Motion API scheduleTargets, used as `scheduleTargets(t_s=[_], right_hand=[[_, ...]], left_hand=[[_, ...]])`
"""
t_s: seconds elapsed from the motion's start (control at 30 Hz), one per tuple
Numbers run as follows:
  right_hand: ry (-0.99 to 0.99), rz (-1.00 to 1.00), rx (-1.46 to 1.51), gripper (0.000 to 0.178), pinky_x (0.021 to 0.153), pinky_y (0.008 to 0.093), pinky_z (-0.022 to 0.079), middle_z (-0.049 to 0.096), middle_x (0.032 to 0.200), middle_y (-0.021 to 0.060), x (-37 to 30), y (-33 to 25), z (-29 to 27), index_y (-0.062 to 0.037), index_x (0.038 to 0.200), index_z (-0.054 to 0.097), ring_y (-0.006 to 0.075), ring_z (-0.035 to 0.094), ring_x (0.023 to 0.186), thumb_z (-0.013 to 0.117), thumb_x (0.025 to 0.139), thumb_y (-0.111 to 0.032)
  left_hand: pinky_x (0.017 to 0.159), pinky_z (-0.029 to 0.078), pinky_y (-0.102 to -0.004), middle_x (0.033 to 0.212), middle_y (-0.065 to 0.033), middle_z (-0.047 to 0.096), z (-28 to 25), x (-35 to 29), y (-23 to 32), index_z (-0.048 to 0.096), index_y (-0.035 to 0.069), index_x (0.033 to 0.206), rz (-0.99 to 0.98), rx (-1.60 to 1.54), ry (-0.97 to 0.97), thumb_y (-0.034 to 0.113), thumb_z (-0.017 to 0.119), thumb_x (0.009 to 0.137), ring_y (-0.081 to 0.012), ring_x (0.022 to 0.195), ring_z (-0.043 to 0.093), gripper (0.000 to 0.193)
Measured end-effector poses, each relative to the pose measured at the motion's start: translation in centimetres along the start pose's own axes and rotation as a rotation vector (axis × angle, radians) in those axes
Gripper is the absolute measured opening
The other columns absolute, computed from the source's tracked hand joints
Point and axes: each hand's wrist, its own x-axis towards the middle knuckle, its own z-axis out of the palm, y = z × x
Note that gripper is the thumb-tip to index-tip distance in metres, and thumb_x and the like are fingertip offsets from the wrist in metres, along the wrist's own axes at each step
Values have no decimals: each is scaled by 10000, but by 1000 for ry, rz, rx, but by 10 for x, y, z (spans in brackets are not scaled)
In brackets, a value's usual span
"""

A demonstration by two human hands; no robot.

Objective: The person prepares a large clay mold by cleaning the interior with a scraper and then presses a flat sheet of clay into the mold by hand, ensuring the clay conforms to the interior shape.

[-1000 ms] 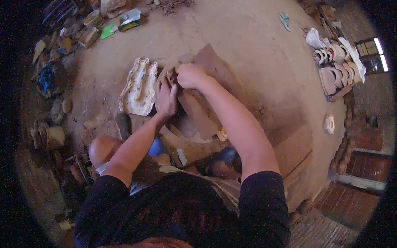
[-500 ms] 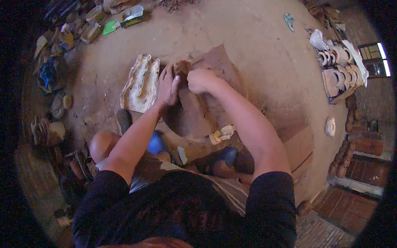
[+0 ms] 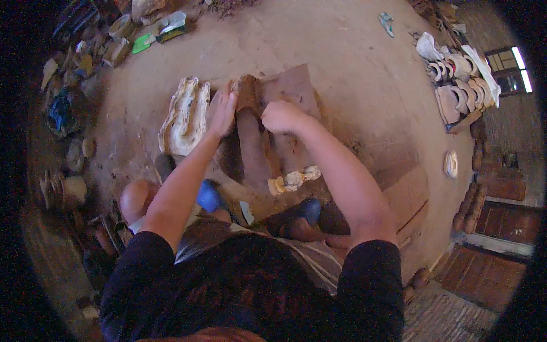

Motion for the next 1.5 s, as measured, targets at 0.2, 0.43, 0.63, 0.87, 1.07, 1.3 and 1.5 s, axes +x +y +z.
scheduleTargets(t_s=[0.2,0.43,0.63,0.87,1.07,1.3,1.5], right_hand=[[-89,-404,-484,291,893,534,591,769,999,231,-25,8,41,10,942,798,429,739,1002,545,894,-125],[-13,88,-101,370,908,565,583,758,1077,242,-114,-33,79,-6,1179,746,451,737,994,549,914,-173],[16,70,-68,737,943,548,592,770,1156,243,-98,-15,30,-188,1594,531,433,744,1061,601,865,-260],[-186,176,-252,1025,876,516,616,758,1164,250,-129,-37,51,-144,1740,198,404,759,1033,675,841,-259],[-118,140,-138,942,954,524,590,749,1177,270,-123,-23,69,-118,1705,298,432,734,1087,673,857,-286],[-130,223,-87,889,1014,532,564,728,1277,264,-130,-54,72,-87,1673,365,435,723,1132,653,852,-274],[-176,214,-113,993,937,537,585,727,1174,323,-141,-54,73,-1,1708,177,452,734,1059,635,856,-223]], left_hand=[[1329,171,-435,1753,-279,235,26,-18,0,149,-75,1689,0,-405,75,454,503,1102,-380,1641,206,866],[1320,210,-409,1756,-282,226,26,-16,4,143,-90,1686,-37,-526,13,446,601,1068,-351,1635,234,938],[1259,344,-403,1689,-277,396,25,-6,-5,168,-77,1688,-175,-511,36,467,664,1038,-360,1549,422,982],[1225,386,-408,1624,-265,493,26,-17,16,188,-50,1691,-122,-517,-6,326,782,976,-349,1492,492,1002],[1197,419,-405,1576,-242,552,25,-15,8,237,-37,1679,-212,-692,-69,279,772,979,-316,1439,549,936],[1132,484,-398,1490,-221,624,31,-17,14,286,-28,1664,-139,-659,-18,254,768,982,-299,1347,620,881],[1151,461,-392,1507,-217,610,34,-25,13,357,-38,1618,-221,-586,56,244,765,983,-288,1372,593,806]])
